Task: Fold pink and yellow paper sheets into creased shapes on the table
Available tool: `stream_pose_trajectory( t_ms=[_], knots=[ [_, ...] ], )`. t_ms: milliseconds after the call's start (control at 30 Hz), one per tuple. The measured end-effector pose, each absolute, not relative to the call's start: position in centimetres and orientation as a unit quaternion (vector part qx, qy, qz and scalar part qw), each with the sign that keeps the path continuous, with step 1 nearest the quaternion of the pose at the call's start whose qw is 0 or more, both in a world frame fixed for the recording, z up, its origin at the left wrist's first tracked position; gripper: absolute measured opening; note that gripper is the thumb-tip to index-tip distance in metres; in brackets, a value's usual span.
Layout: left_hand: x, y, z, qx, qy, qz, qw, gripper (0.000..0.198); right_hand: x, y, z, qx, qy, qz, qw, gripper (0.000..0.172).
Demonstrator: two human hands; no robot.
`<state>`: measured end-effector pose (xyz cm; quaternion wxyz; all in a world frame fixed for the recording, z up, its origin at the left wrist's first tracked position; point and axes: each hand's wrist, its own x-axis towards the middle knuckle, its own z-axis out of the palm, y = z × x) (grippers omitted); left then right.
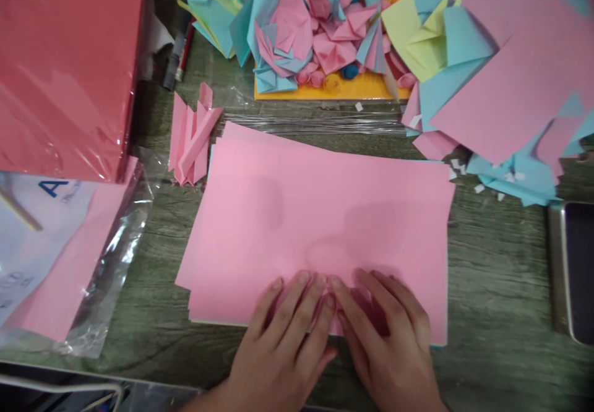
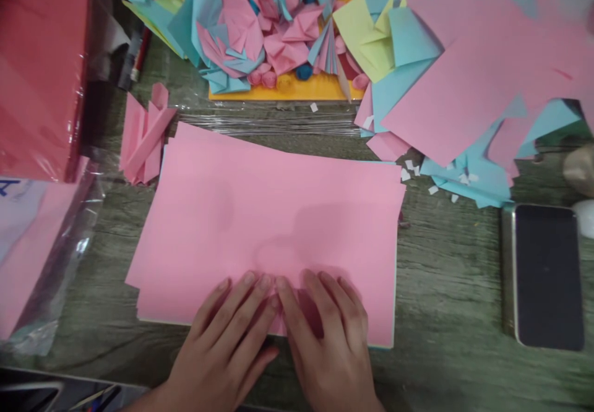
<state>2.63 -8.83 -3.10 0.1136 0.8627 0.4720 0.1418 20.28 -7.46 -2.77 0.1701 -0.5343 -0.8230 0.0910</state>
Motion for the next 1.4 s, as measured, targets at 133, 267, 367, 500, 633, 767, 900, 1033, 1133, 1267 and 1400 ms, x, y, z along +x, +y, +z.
stream_pose_trajectory(
  t_ms=[133,267,367,500,633,767,900,1033,1133,1267,1400],
  knots=[
    [2.7,-8.76,-2.98,0.861,0.475,0.144,0.112,0.042,20.26,-7.35,-2.74,-0.535,-0.822,0.092,0.171,0.03],
    [2.74,-8.68,-2.91,0.861,0.476,0.143,0.112,0.042,20.2,-7.31,-2.69,-0.537,-0.821,0.089,0.175,0.029],
    [2.67,-8.73,-2.95,0.863,0.473,0.142,0.108,0.042,20.12,-7.28,-2.63,-0.54,-0.818,0.089,0.177,0.028],
    [2.62,-8.84,-3.04,0.863,0.474,0.138,0.107,0.041,20.06,-7.25,-2.58,-0.54,-0.818,0.091,0.177,0.028],
    [2.71,-8.93,-3.15,0.86,0.479,0.14,0.108,0.04,20.11,-7.34,-2.66,-0.541,-0.817,0.092,0.179,0.027],
    [2.78,-9.0,-3.29,0.857,0.483,0.141,0.109,0.042,20.18,-7.33,-2.62,-0.541,-0.817,0.097,0.175,0.028],
    [2.84,-9.0,-3.34,0.854,0.485,0.154,0.11,0.04,20.15,-7.14,-2.45,-0.54,-0.816,0.103,0.176,0.029],
    [2.95,-9.01,-3.33,0.854,0.486,0.154,0.108,0.039,20.06,-7.16,-2.4,-0.546,-0.812,0.112,0.175,0.029],
    [3.02,-9.02,-3.29,0.85,0.492,0.151,0.112,0.038,20.02,-7.27,-2.41,-0.55,-0.809,0.113,0.173,0.03],
    [3.05,-8.99,-3.21,0.849,0.493,0.153,0.113,0.039,20.17,-7.22,-2.32,-0.566,-0.799,0.101,0.177,0.026],
    [3.1,-8.92,-3.13,0.851,0.49,0.154,0.111,0.038,20.9,-7.0,-2.24,-0.623,-0.755,0.063,0.197,0.029]
  ],
)
